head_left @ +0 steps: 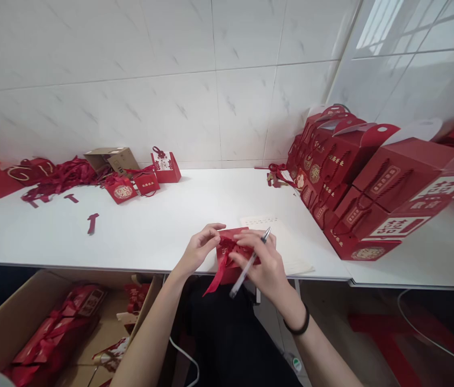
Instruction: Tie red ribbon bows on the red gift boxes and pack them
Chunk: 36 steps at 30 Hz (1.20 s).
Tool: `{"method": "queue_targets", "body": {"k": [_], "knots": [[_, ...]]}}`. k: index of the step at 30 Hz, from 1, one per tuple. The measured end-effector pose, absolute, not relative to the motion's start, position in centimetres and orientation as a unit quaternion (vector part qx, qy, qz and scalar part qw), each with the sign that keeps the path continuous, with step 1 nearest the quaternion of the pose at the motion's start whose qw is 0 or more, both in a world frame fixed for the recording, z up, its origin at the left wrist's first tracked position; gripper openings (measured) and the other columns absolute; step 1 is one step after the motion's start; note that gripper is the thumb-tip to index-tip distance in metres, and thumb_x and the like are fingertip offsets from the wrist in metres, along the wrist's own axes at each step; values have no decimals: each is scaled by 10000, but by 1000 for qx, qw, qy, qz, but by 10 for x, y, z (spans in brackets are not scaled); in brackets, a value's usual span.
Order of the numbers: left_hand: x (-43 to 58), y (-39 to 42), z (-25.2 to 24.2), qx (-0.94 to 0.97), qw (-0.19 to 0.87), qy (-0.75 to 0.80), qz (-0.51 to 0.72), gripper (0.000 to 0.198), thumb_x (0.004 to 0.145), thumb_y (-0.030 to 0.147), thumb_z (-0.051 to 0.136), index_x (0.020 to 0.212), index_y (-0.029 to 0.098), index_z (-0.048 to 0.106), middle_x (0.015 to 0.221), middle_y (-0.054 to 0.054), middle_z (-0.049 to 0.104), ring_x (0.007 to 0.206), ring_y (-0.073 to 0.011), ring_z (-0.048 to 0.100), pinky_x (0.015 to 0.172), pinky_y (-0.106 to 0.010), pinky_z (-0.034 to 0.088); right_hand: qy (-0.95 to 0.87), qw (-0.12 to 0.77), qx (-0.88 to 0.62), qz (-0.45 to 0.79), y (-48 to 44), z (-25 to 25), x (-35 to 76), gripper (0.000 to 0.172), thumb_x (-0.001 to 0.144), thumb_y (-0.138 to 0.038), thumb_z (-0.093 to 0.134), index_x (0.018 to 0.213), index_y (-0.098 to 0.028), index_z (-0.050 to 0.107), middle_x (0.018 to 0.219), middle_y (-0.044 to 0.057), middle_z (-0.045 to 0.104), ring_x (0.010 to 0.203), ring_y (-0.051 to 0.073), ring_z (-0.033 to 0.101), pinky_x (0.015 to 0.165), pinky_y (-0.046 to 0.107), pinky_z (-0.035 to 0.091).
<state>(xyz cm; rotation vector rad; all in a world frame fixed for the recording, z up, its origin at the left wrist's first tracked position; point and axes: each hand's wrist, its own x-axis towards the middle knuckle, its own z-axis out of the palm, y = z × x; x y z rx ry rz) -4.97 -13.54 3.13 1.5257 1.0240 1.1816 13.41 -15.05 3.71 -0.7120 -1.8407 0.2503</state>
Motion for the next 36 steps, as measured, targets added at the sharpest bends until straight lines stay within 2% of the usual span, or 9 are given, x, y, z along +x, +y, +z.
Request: {"method": "queue_targets", "body": {"k": [5, 11, 16, 22, 24, 27, 30, 32, 36], "knots": [[-49, -136, 32, 620, 457, 417, 482, 316, 782, 453, 581, 675, 164, 512, 1166, -99, 563, 1118, -235, 498, 938, -346, 380, -859, 462, -214, 48, -174, 38, 126, 83, 885, -237, 568, 960, -205, 552, 1001, 76, 642, 967, 212, 579, 932, 430, 371], [-55, -134, 31, 616, 438, 460, 466, 270, 780, 423, 574, 734, 162, 518, 1123, -103, 571, 1072, -222, 528, 919, -363, 407, -881, 433, -190, 17, -176, 25, 124, 83, 889, -196, 536, 961, -175, 572, 992, 101, 626, 977, 224, 563, 909, 447, 424], [-52, -137, 49, 637, 345, 490, 485, 163, 791, 254, 509, 938, 189, 534, 1092, -67, 574, 1067, -188, 536, 935, -362, 409, -852, 484, -199, 34, -174, 20, 125, 236, 881, -52, 424, 959, -216, 575, 931, 61, 652, 952, 181, 591, 939, 436, 428], [-30, -147, 71, 764, 259, 488, 333, 135, 810, 301, 539, 860, 197, 608, 1044, -54, 573, 985, -198, 548, 915, -370, 423, -856, 486, -168, 57, -178, 30, 129, 118, 852, -121, 507, 907, -214, 554, 891, 60, 664, 901, 201, 616, 905, 441, 451], [-27, -148, 68, 766, 265, 487, 326, 133, 814, 309, 543, 848, 195, 603, 1040, -52, 571, 945, -188, 562, 893, -361, 441, -825, 536, -170, 55, -178, 29, 139, 111, 838, -147, 532, 922, -220, 531, 886, 69, 659, 883, 212, 619, 844, 423, 483], [-25, -149, 61, 760, 260, 488, 341, 109, 822, 277, 525, 805, 194, 594, 1044, -53, 564, 943, -187, 562, 886, -363, 449, -714, 604, -350, 55, -175, 23, 159, 56, 849, -205, 520, 899, -226, 504, 794, 61, 628, 761, 214, 608, 680, 369, 494], [-24, -149, 56, 751, 259, 494, 352, 114, 816, 280, 528, 777, 192, 589, 1059, -57, 552, 970, -198, 552, 882, -372, 455, -662, 517, -518, 162, -170, 19, 173, 176, 837, -383, 549, 808, -221, 485, 674, 28, 584, 607, 197, 565, 563, 315, 446], [-22, -148, 55, 744, 265, 497, 359, 117, 811, 280, 534, 758, 190, 585, 1060, -58, 548, 970, -199, 551, 871, -371, 462, -660, 478, -514, 266, -168, 19, 176, 246, 833, -443, 530, 747, -222, 464, 607, -1, 547, 524, 167, 524, 504, 279, 415], [-20, -147, 54, 730, 277, 509, 362, 109, 797, 274, 557, 737, 192, 594, 1062, -50, 549, 971, -191, 556, 869, -353, 461, -626, 503, -450, 391, -167, 23, 174, 280, 809, -468, 545, 728, -221, 442, 544, -41, 462, 460, 135, 459, 443, 244, 376]]}}
